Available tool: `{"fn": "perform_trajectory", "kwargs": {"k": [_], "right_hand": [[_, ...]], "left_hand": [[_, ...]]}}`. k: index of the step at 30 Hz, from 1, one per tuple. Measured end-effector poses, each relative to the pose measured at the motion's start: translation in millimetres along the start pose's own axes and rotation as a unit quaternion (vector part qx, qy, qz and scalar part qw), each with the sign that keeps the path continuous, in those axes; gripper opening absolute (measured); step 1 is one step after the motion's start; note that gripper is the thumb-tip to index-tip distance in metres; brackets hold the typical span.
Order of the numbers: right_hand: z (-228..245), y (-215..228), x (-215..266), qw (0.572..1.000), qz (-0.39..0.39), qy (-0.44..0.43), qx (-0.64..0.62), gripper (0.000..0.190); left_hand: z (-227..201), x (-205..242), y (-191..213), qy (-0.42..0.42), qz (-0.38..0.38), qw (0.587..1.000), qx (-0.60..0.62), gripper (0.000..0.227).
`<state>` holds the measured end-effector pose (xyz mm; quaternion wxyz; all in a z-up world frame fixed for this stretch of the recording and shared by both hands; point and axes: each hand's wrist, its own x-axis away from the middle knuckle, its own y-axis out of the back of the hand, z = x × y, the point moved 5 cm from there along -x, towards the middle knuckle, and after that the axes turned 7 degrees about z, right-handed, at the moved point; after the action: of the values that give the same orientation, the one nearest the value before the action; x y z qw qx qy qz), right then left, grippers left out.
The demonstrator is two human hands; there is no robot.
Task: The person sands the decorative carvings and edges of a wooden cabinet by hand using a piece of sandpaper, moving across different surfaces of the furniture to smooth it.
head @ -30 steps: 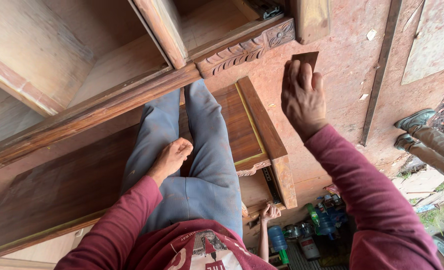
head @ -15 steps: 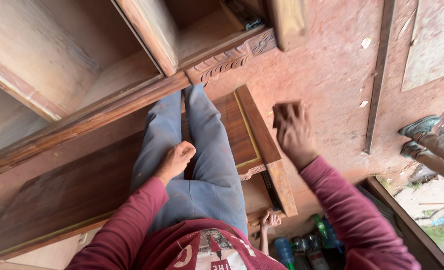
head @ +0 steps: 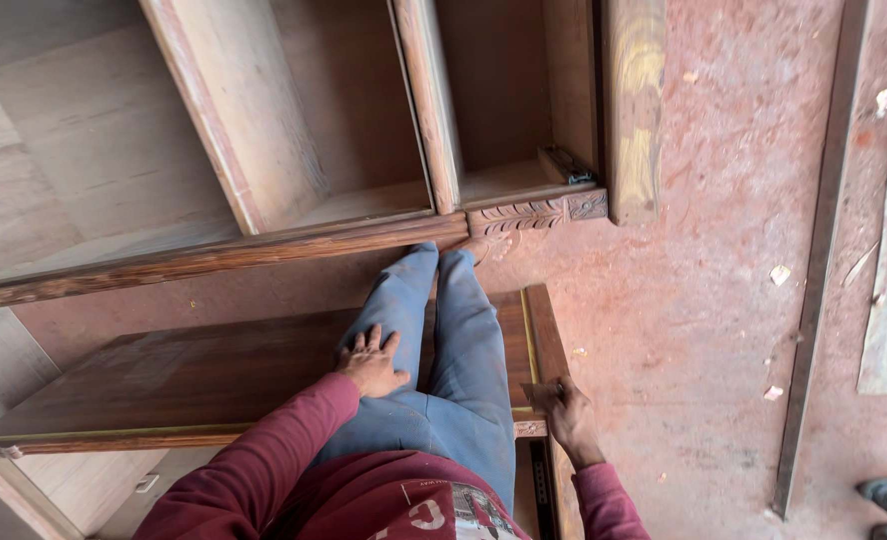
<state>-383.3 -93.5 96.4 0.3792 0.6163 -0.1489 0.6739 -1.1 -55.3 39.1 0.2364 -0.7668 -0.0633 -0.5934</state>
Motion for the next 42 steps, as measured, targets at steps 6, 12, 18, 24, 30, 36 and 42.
{"fn": "perform_trajectory", "kwargs": {"k": [6, 12, 18, 24, 30, 36, 42], "right_hand": [[-2, 29, -3, 0.943, -0.028, 0.003, -0.332, 0.013], [120, 37, 10, 0.865, 0.058, 0.112, -0.486, 0.022], [202, -1, 39, 0.830, 0.174, 0.188, -0.495, 0.036], [237, -57, 62, 0.864, 0.184, 0.216, -0.415, 0.048], [317, -123, 92, 0.835, 0.250, 0.262, -0.415, 0.052], [363, -157, 110, 0.823, 0.300, 0.265, -0.403, 0.048], [322, -132, 67, 0.917, 0.215, 0.316, -0.117, 0.037]], "left_hand": [[5, 33, -13, -0.017, 0.006, 1.000, 0.016, 0.093], [43, 34, -32, -0.073, -0.031, 0.994, 0.077, 0.081], [116, 15, -62, -0.145, -0.085, 0.963, 0.212, 0.058], [196, 28, -73, -0.149, -0.302, 0.850, 0.405, 0.038], [276, 43, -122, -0.099, -0.334, 0.799, 0.491, 0.035], [305, 60, -204, -0.039, -0.276, 0.785, 0.554, 0.046], [292, 65, -230, -0.025, -0.262, 0.804, 0.534, 0.042]]}}
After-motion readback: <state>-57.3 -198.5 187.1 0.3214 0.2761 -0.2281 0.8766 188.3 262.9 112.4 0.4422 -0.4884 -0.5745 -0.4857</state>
